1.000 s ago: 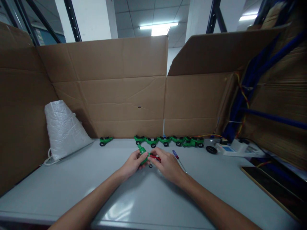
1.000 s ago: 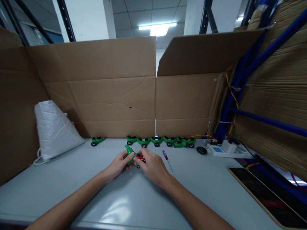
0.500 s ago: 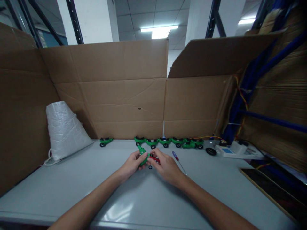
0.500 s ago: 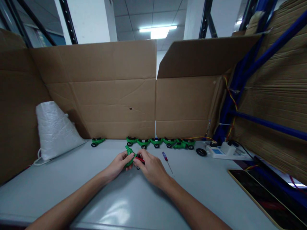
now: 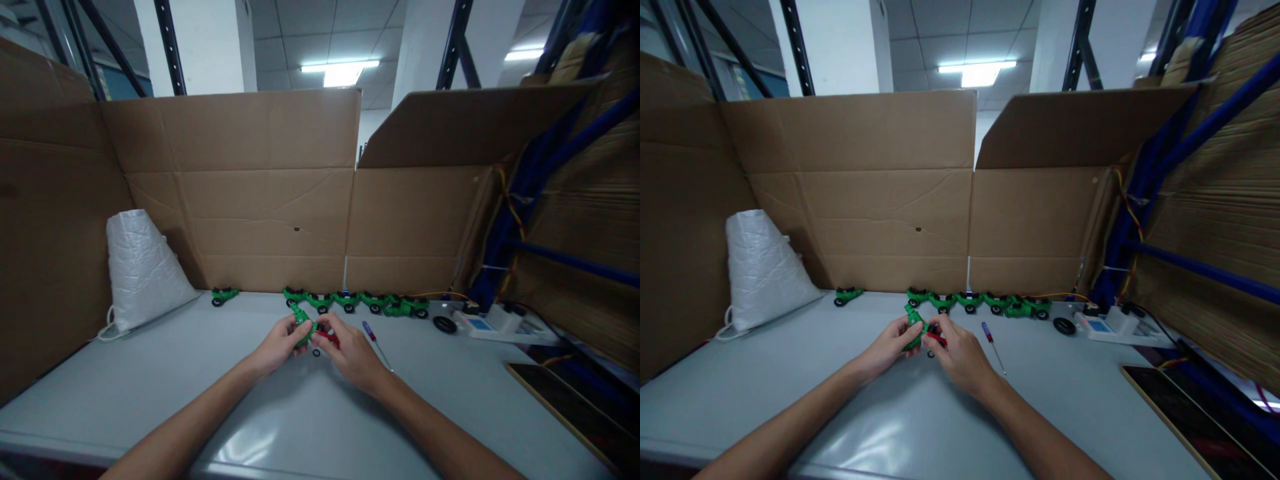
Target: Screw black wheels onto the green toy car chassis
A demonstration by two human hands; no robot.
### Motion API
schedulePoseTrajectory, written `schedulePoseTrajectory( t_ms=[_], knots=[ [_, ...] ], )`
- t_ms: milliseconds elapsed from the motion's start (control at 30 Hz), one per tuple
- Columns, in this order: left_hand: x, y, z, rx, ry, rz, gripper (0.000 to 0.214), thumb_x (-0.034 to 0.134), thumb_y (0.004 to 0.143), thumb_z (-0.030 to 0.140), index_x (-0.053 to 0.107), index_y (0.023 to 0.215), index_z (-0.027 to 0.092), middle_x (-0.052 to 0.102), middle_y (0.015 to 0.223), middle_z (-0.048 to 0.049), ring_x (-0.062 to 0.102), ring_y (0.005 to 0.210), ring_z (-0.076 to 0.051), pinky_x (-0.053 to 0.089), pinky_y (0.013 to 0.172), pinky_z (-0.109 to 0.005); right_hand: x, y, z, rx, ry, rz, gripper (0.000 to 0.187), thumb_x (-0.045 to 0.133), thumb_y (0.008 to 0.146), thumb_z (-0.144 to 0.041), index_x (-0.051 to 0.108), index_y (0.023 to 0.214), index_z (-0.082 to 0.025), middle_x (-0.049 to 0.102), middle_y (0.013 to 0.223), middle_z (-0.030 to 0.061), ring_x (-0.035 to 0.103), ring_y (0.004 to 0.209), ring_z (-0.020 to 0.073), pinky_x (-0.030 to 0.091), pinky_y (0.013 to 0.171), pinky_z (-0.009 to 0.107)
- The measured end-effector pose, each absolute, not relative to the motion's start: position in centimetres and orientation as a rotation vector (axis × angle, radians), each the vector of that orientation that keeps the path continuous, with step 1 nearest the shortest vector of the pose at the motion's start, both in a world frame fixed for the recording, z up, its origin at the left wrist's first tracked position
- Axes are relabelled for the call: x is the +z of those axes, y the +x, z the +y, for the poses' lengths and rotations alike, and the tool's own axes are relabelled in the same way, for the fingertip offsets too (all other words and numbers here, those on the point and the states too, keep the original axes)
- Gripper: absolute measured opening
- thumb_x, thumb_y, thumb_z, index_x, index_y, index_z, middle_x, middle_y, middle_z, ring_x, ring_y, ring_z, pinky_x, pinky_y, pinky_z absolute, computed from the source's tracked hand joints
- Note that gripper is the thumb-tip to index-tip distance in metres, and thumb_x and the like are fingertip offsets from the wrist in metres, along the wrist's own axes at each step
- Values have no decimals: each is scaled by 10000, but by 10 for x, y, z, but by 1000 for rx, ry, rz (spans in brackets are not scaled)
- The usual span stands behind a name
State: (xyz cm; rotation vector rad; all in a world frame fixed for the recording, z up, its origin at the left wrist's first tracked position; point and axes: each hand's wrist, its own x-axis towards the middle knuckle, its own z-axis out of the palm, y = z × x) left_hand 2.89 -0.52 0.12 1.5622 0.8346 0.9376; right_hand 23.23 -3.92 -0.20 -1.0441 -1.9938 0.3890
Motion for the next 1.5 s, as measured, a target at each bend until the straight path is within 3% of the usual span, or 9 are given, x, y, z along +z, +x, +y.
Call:
schedulePoseTrajectory(
  t_ms=[500, 833, 1067, 1200, 1333, 1500],
  knots=[
    [-3, 30, -1, 1013, 1466, 855, 573, 688, 876, 701, 621, 1037, 155, 622, 741, 11, 528, 570, -95, 366, 531, -211, -7, 233, -36, 202, -942, -2017, 283, 583, 1021, -232, 579, 1304, -250, 632, 1190, 95, 676, 1078, 249, 560, 889, 342],
    [-4, 30, 2, 1001, 1400, 849, 559, 697, 880, 687, 595, 1072, 172, 661, 729, 1, 538, 543, -93, 355, 532, -210, -9, 236, -36, 156, -882, -2082, 516, 538, 916, -20, 569, 1355, -288, 558, 1342, 109, 695, 1077, 226, 598, 882, 352],
    [-3, 26, 6, 1088, 1311, 886, 530, 694, 876, 684, 538, 1006, 193, 640, 727, 24, 487, 518, -79, 328, 508, -198, 0, 236, -42, 144, -943, -2046, 338, 552, 982, -137, 582, 1294, -264, 597, 1301, 115, 694, 1076, 238, 581, 851, 341],
    [-1, 22, 9, 1127, 1287, 914, 533, 692, 870, 689, 551, 1002, 192, 633, 737, 26, 495, 528, -82, 328, 505, -191, 1, 238, -40, 188, -1035, -2066, 328, 613, 997, -254, 526, 1313, -240, 669, 1168, 86, 703, 1008, 241, 541, 857, 351],
    [2, 21, 11, 1178, 1268, 920, 531, 697, 862, 689, 564, 973, 187, 622, 731, 23, 497, 541, -84, 322, 492, -186, -1, 240, -37, 206, -1128, -2195, 109, 585, 1026, -321, 596, 1081, -227, 705, 994, 46, 685, 852, 210, 471, 759, 306],
    [7, 22, 8, 1195, 1222, 906, 521, 725, 840, 678, 573, 919, 186, 614, 722, 20, 517, 555, -86, 319, 487, -184, -3, 239, -39, 133, -1197, -2361, 173, 664, 978, -363, 621, 878, -229, 703, 828, 22, 647, 741, 199, 366, 652, 271]
  ],
)
